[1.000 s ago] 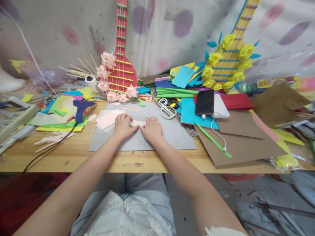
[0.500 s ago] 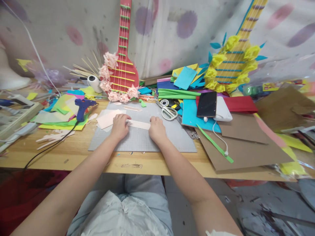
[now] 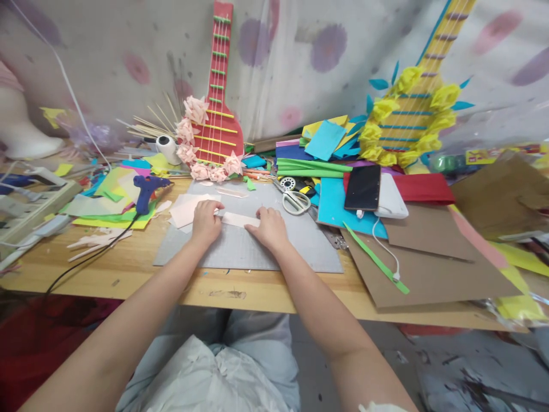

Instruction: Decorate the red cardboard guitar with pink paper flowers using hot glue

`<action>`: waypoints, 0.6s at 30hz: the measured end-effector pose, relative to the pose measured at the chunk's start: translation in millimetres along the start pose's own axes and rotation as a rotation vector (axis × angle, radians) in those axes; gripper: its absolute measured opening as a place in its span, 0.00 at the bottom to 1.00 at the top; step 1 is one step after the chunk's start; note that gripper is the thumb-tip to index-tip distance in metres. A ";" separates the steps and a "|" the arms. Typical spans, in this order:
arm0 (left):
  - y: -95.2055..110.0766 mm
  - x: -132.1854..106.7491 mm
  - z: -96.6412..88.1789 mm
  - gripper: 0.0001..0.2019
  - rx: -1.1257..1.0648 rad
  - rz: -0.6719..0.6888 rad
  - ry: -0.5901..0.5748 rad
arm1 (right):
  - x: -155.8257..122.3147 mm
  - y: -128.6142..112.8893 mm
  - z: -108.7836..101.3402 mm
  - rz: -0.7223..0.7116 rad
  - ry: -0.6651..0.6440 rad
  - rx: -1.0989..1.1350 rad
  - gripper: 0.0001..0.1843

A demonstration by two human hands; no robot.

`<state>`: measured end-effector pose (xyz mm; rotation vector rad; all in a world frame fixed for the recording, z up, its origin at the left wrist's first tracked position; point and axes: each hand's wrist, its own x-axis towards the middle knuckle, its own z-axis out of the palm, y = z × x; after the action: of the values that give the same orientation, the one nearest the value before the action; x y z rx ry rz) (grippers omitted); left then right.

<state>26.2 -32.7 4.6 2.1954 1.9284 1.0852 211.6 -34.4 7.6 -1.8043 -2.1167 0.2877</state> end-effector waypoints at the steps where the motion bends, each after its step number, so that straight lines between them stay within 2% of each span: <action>1: -0.2 0.1 0.4 0.16 0.000 0.003 -0.001 | 1.1 -0.7 -0.8 0.010 -0.018 -0.006 0.22; 7: -0.8 0.5 0.9 0.16 -0.011 -0.034 -0.015 | 11.7 -6.2 -8.2 0.002 -0.106 0.020 0.19; 12: -1.5 0.7 -2.1 0.14 -0.027 -0.093 0.032 | 30.7 -12.4 -16.0 -0.160 -0.183 0.013 0.12; 18: -3.8 4.3 -0.7 0.13 -0.002 -0.150 0.081 | 60.9 -17.7 -12.0 -0.360 -0.327 -0.016 0.08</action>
<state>22.5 -28.3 5.5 1.9966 2.0850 1.1680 192.0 21.6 32.9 -1.4211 -2.6220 0.4991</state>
